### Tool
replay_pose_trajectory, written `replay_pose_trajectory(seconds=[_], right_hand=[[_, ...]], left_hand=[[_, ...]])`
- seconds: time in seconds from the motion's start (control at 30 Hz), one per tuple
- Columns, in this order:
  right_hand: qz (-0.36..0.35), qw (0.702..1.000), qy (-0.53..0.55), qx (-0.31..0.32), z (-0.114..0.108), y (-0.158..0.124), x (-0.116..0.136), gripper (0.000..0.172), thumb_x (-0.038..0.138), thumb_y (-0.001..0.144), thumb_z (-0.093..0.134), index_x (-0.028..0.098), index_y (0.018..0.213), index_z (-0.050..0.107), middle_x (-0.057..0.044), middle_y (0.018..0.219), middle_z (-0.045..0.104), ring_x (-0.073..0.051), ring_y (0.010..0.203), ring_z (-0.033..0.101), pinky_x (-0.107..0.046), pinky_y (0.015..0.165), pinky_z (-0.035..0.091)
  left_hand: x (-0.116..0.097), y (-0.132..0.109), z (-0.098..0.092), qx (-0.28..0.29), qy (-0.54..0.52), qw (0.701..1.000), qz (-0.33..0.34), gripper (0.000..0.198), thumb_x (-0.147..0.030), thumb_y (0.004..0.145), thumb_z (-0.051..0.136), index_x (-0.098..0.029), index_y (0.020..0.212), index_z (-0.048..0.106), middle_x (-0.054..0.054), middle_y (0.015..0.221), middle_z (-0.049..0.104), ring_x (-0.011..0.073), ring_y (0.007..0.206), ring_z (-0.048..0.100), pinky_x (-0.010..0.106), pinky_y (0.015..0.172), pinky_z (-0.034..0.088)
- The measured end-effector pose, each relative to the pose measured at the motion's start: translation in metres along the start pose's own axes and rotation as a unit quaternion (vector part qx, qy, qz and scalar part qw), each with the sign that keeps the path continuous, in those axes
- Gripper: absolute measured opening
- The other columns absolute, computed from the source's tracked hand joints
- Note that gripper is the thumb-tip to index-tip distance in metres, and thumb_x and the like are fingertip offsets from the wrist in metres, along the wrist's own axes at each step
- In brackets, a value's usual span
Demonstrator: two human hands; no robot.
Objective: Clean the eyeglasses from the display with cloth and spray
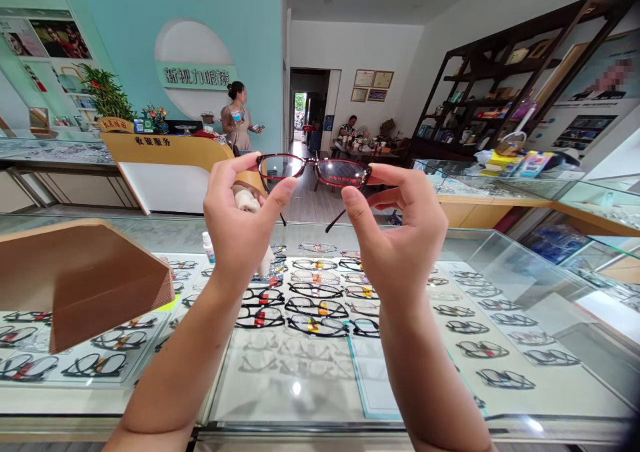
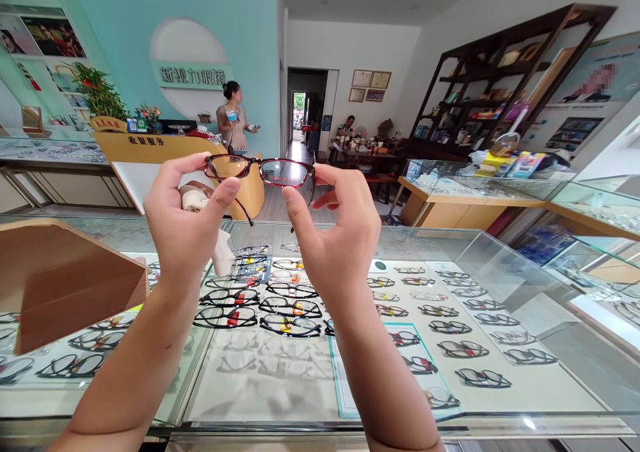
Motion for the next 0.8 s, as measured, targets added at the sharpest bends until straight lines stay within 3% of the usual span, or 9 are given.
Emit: replay_pose_trajectory(seconds=[0.23, 0.47, 0.8], right_hand=[[-0.011, 1.0, -0.02, 0.002, 0.002, -0.001, -0.005, 0.029, 0.042, 0.101, 0.078, 0.028, 0.126, 0.072, -0.007, 0.12, 0.079, -0.021, 0.088, 0.074, -0.044, 0.081, 0.065], [-0.028, 1.0, 0.012, 0.006, 0.011, -0.003, -0.014, 0.038, 0.033, 0.105, 0.07, 0.031, 0.143, 0.067, -0.011, 0.14, 0.075, -0.03, 0.125, 0.077, -0.051, 0.094, 0.07], [-0.062, 0.998, -0.014, -0.018, 0.009, -0.007, 0.002, 0.037, 0.03, 0.105, 0.071, 0.037, 0.14, 0.065, -0.012, 0.14, 0.072, -0.036, 0.133, 0.068, -0.055, 0.098, 0.068]], left_hand=[[0.016, 0.005, 0.002, 0.014, 0.002, 1.0, 0.028, 0.058, -0.064, 0.085, 0.095, -0.03, 0.127, 0.076, 0.007, 0.122, 0.077, 0.0152, 0.076, 0.067, 0.034, 0.07, 0.06], [0.023, -0.003, 0.012, -0.036, 0.009, 0.995, 0.089, 0.063, -0.064, 0.089, 0.091, -0.033, 0.139, 0.069, 0.01, 0.144, 0.071, 0.0156, 0.08, 0.07, 0.036, 0.072, 0.059], [0.027, -0.007, 0.022, -0.011, -0.042, 0.998, 0.034, 0.065, -0.067, 0.089, 0.09, -0.032, 0.14, 0.069, 0.01, 0.142, 0.072, 0.0121, 0.074, 0.068, 0.032, 0.07, 0.062]])
Point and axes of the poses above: each hand's wrist, its own y-axis towards the middle knuckle, its own z-axis out of the palm, x = y × z, the point moved 1 cm from there along y, towards the middle knuckle
